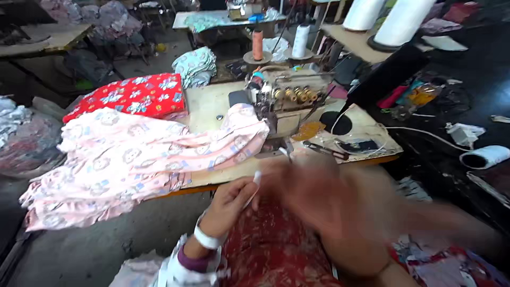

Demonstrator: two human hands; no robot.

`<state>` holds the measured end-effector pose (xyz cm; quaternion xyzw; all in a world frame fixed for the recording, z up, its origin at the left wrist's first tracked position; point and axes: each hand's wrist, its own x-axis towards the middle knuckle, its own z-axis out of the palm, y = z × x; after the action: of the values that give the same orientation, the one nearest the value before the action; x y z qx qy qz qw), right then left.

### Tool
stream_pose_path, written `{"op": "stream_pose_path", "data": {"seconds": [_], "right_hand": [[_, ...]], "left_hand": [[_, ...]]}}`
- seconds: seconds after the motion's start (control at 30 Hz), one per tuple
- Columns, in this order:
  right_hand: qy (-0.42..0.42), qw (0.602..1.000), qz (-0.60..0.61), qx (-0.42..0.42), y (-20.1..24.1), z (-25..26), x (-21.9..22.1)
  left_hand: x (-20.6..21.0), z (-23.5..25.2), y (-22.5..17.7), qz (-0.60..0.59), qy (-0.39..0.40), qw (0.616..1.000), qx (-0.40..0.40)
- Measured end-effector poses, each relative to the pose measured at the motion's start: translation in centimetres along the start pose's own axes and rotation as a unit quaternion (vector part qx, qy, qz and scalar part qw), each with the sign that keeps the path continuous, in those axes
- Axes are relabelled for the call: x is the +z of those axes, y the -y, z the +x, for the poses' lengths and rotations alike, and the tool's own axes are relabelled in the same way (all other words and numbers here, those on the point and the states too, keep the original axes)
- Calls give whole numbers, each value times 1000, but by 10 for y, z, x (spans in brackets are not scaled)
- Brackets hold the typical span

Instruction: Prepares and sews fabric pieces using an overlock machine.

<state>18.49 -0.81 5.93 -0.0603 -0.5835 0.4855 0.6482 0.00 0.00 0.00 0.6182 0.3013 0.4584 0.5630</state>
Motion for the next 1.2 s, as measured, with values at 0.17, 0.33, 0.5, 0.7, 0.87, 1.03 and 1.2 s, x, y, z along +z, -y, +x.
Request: {"op": "stream_pose_path", "data": {"seconds": [0.17,0.33,0.5,0.7,0.87,1.03,1.2], "right_hand": [[71,928,-175,320,-50,-6,-49],[11,937,-76,340,-50,-34,-73],[57,931,-120,339,-54,-20,-60],[-115,945,-95,290,-63,-19,-71],[-52,914,-216,340,-70,-24,-73],[42,925,-201,320,-58,-6,-47],[-60,956,-169,231,-58,-18,-68]], "left_hand": [[-20,21,-23,122,108,985,-54],[-44,33,-18,184,118,975,-29],[-37,40,-10,143,157,976,-50],[-56,27,-11,13,94,992,-86],[-54,26,3,16,169,985,-26],[-25,46,-20,158,118,976,-95],[-50,31,-23,156,120,977,-85]]}}
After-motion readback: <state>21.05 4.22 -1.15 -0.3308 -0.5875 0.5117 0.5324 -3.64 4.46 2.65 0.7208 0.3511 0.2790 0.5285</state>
